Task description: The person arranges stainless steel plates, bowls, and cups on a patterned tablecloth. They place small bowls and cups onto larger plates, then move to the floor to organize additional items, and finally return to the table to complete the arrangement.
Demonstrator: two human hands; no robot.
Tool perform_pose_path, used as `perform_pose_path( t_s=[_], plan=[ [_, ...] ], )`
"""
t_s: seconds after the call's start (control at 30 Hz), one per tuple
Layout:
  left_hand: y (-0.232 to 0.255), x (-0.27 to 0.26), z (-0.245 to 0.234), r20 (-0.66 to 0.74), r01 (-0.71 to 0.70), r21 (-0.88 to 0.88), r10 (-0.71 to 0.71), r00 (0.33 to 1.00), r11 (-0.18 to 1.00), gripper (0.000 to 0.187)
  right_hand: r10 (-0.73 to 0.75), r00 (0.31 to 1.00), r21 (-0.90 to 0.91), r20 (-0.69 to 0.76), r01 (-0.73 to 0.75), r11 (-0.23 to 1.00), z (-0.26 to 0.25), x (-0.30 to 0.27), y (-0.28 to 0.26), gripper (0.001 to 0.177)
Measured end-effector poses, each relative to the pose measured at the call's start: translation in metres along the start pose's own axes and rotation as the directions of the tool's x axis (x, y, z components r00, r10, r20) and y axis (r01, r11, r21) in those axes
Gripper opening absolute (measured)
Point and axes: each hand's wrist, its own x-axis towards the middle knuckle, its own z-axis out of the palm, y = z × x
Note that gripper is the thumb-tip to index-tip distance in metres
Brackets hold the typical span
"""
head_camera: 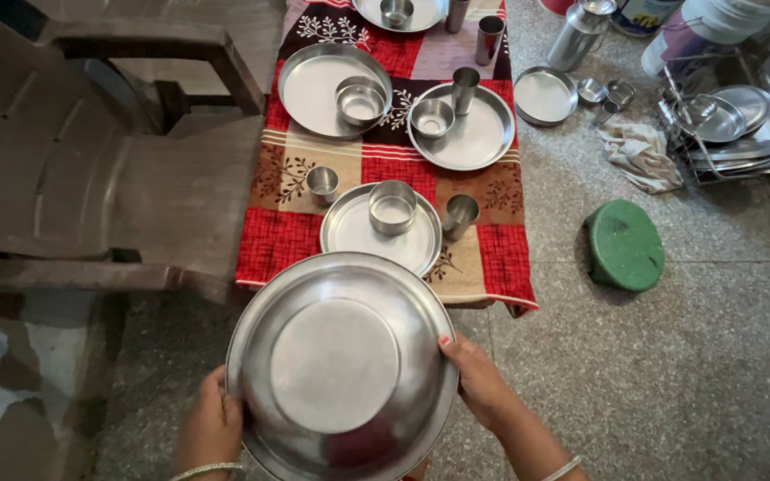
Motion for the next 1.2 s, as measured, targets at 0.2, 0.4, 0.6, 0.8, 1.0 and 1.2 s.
perform_pose_path(
  t_s=[0.2, 0.4, 0.6, 0.8, 1.0, 1.2],
  plan=[
    [0.053, 0.023, 0.010, -0.005, -0.115, -0.156, 0.115, 0.993, 0.981, 0.049, -0.185, 0.982, -0.056, 0.036, 0.186, 0.981, -0.041, 0.045, -0.014, 0.044],
    [0.118, 0.039, 0.012, -0.033, -0.171, -0.108, 0.168, 0.985, 0.979, 0.043, -0.253, 0.967, -0.078, 0.005, 0.253, 0.964, -0.067, 0.073, -0.045, 0.037],
    [0.142, 0.052, 0.020, -0.051, -0.274, -0.103, 0.270, 0.962, 0.956, 0.047, -0.233, 0.972, -0.138, -0.037, 0.226, 0.964, -0.084, 0.066, -0.064, 0.034],
    [0.140, 0.067, 0.035, 0.000, -0.234, -0.096, 0.235, 0.972, 0.968, 0.047, -0.138, 0.982, -0.188, -0.130, 0.112, 0.976, -0.086, 0.057, -0.064, 0.034],
    [0.131, 0.103, 0.031, 0.011, -0.263, -0.129, 0.266, 0.964, 0.956, 0.045, -0.135, 0.984, -0.202, -0.113, 0.110, 0.973, -0.074, 0.072, -0.064, 0.033],
    [0.141, 0.173, 0.014, 0.065, -0.234, -0.134, 0.245, 0.967, 0.963, 0.045, -0.127, 0.979, -0.239, -0.157, 0.087, 0.967, -0.041, 0.112, -0.083, 0.032]
  ],
)
